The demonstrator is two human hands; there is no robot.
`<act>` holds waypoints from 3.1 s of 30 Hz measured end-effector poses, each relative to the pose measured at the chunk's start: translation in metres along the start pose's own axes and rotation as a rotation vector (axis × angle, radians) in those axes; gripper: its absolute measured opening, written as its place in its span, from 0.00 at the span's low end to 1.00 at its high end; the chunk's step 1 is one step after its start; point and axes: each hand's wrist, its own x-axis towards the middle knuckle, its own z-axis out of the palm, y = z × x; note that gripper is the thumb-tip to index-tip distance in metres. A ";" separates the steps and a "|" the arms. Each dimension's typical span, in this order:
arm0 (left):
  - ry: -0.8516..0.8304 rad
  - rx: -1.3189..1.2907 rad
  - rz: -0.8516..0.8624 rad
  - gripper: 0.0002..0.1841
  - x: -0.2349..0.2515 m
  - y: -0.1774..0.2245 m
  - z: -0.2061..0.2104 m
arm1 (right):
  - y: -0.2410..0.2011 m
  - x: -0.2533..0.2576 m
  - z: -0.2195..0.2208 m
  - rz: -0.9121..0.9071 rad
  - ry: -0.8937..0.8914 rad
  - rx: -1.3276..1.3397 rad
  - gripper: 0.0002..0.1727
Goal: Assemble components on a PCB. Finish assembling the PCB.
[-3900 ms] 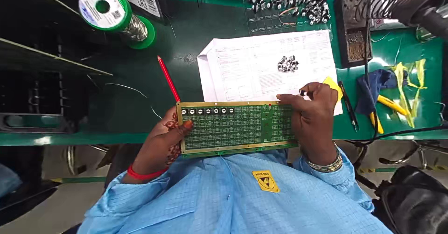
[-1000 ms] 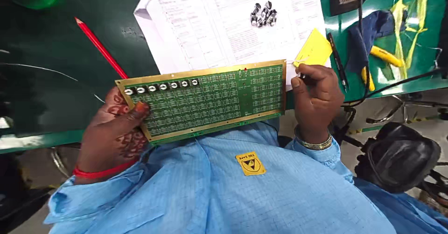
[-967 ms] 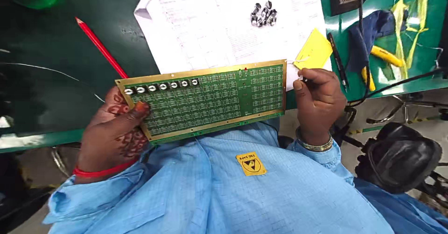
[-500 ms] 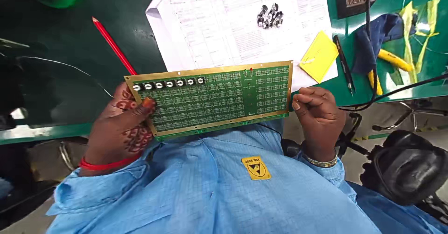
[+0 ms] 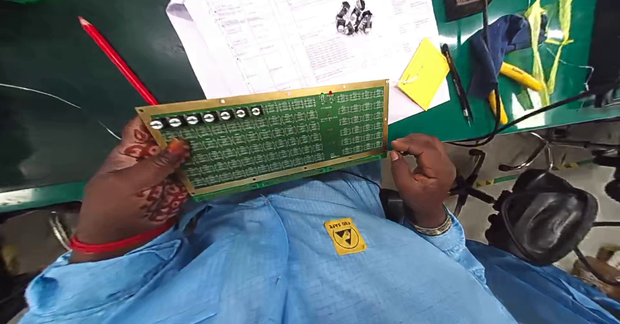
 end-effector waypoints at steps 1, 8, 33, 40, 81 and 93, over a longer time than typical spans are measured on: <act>-0.021 -0.005 0.008 0.20 0.000 -0.002 -0.004 | 0.000 0.000 0.001 -0.013 0.008 -0.019 0.06; -0.031 -0.022 0.010 0.21 0.000 -0.005 -0.007 | 0.000 -0.001 0.004 -0.024 0.026 -0.041 0.06; -0.024 0.008 0.001 0.22 -0.001 -0.004 -0.007 | 0.001 -0.003 0.009 -0.078 -0.005 -0.225 0.09; -0.057 -0.027 0.020 0.22 0.000 -0.006 -0.011 | 0.001 -0.003 0.011 -0.082 -0.009 -0.207 0.12; -0.043 -0.003 0.006 0.21 0.000 -0.006 -0.010 | -0.006 -0.009 0.017 -0.181 -0.085 -0.229 0.15; -0.067 -0.008 -0.004 0.22 0.001 -0.006 -0.013 | -0.006 -0.010 0.017 -0.174 -0.081 -0.231 0.15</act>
